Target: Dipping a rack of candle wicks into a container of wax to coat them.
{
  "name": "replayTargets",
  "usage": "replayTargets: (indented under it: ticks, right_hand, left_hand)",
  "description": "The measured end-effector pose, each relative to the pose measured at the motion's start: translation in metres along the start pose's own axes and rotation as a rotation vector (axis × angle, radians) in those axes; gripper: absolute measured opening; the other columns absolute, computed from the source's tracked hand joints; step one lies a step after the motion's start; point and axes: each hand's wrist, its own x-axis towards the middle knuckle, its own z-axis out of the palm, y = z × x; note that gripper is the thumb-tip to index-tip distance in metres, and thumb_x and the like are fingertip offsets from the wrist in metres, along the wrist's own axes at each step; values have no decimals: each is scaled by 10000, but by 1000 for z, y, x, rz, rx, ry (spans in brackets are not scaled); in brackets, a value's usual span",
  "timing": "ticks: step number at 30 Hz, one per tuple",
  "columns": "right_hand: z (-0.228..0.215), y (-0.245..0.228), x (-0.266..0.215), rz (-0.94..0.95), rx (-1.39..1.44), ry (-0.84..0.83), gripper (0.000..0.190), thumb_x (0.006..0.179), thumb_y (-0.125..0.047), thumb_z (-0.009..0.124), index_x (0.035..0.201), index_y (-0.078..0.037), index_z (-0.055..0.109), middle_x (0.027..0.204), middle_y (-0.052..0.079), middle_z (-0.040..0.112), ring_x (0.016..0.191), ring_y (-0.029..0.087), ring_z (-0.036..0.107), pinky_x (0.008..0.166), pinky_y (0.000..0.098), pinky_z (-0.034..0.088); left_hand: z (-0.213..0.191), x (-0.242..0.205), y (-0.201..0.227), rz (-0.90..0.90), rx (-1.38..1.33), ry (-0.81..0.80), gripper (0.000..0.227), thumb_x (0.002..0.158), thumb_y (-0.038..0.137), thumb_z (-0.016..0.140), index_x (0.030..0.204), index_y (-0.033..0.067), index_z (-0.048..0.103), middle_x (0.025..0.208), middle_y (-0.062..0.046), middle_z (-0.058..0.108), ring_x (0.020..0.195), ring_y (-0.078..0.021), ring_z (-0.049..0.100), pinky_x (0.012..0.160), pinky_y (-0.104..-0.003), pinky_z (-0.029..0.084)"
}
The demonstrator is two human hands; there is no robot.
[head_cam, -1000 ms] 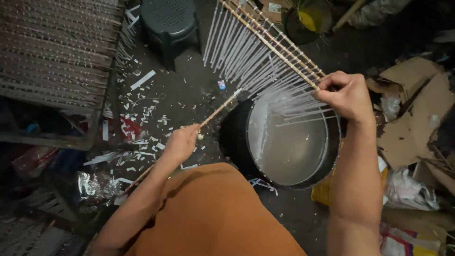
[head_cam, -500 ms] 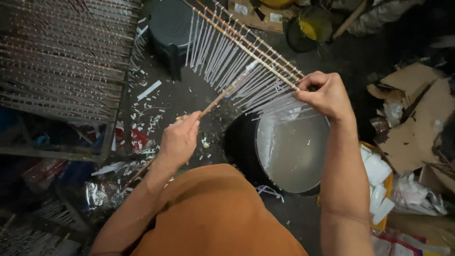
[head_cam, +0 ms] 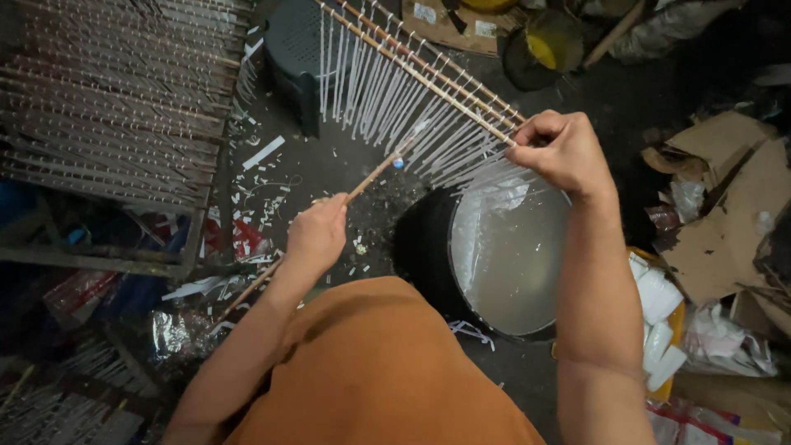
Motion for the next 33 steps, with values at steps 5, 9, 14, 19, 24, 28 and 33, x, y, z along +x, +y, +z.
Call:
replayTargets:
  ticks: [5, 9, 14, 19, 24, 28, 33]
  right_hand:
    - [-3, -9, -2, -1, -7, 9, 142, 707, -71, 824, 834, -62, 763, 963, 130, 732, 876, 180, 645, 788, 318, 508]
    - [-11, 9, 0, -34, -26, -32, 155, 709, -101, 840, 844, -71, 771, 954, 132, 727, 887, 186, 653, 773, 337, 511]
    - [-8, 13, 1, -138, -135, -38, 200, 859, -223, 785, 760, -92, 672, 723, -14, 603, 701, 86, 499, 634, 283, 393]
    - [0, 36, 16, -1, -62, -13, 93, 767, -55, 831, 772, -23, 745, 792, 31, 708, 806, 108, 592, 773, 261, 438]
    - [5, 15, 14, 160, 36, 34, 149, 753, 28, 825, 716, 36, 681, 832, 97, 686, 820, 178, 577, 753, 339, 425]
    - [8, 15, 19, 135, 18, 23, 181, 757, -21, 843, 695, 12, 677, 772, 66, 660, 738, 146, 530, 660, 309, 390]
    - [11, 18, 23, 131, 43, 17, 183, 774, -46, 844, 693, 2, 687, 812, 71, 682, 718, 141, 538, 614, 305, 399]
  left_hand:
    - [53, -3, -53, -179, 149, -225, 281, 1036, 257, 473, 1149, 181, 718, 865, -183, 730, 865, -455, 736, 758, -574, 583]
    - [76, -10, -65, -214, 239, -244, 268, 1016, 249, 462, 1062, 158, 710, 784, -182, 728, 819, -446, 754, 707, -564, 588]
    - [138, -9, -103, -263, 352, -350, 190, 895, 65, 537, 984, 164, 673, 776, -148, 665, 732, -399, 708, 601, -524, 579]
    - [105, 7, -74, -460, 243, -553, 280, 916, 71, 503, 1041, 20, 748, 1010, -203, 733, 933, -421, 724, 778, -535, 600]
    - [79, -9, -65, -447, 43, -803, 184, 1030, -5, 480, 1002, 16, 661, 641, -92, 457, 483, -201, 318, 430, -372, 303]
    - [84, -24, -71, -500, 71, -730, 191, 977, 25, 490, 991, 11, 680, 857, -150, 619, 726, -330, 572, 612, -461, 477]
    - [75, -32, -66, -626, -20, -716, 256, 1011, 70, 480, 1079, 58, 726, 901, -143, 668, 689, -320, 603, 549, -461, 461]
